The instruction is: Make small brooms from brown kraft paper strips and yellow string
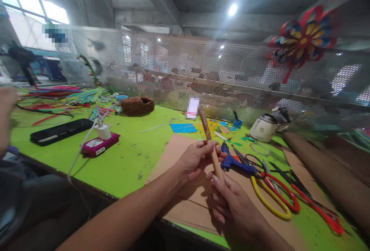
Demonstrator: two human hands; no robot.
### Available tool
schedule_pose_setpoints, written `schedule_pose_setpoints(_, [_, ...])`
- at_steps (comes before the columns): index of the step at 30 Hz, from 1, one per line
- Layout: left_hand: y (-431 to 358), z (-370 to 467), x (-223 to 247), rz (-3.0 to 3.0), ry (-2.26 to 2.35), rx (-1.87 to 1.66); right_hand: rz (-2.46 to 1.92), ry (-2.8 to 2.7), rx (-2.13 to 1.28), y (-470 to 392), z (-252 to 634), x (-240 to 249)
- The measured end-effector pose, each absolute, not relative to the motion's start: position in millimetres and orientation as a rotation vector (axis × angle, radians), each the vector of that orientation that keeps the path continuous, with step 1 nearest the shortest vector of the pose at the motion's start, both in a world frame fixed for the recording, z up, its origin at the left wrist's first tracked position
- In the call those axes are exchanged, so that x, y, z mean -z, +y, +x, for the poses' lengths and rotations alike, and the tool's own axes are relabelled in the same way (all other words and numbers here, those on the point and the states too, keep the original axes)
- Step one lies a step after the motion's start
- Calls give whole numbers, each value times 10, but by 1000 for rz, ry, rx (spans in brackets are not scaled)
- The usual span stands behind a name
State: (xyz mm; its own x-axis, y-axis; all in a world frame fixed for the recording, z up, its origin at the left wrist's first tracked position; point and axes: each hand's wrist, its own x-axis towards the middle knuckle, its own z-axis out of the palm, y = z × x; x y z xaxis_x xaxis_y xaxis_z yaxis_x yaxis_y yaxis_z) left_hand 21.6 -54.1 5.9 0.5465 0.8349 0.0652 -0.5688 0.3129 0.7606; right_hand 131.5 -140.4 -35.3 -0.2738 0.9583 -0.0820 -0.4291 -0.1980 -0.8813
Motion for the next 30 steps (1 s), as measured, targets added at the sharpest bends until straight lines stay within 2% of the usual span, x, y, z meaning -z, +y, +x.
schedule_pose_setpoints(17, [-554,259,20,813,248,-943,-907,-964,-1559,-1384,1280,446])
schedule_pose_setpoints(21, [-614,315,56,915,281,-923,-1164,-1423,-913,-1307,1383,439])
schedule_pose_setpoints(24, [-577,280,50,1140,520,-960,-1479,-1672,-451,-1299,1505,427])
schedule_pose_setpoints(28, [-454,183,-53,1350,873,-1257,-1817,-1816,5,-1350,1649,376])
schedule_pose_setpoints(30, [-425,170,-128,1374,778,-1381,-1893,-1867,203,-1394,1708,334])
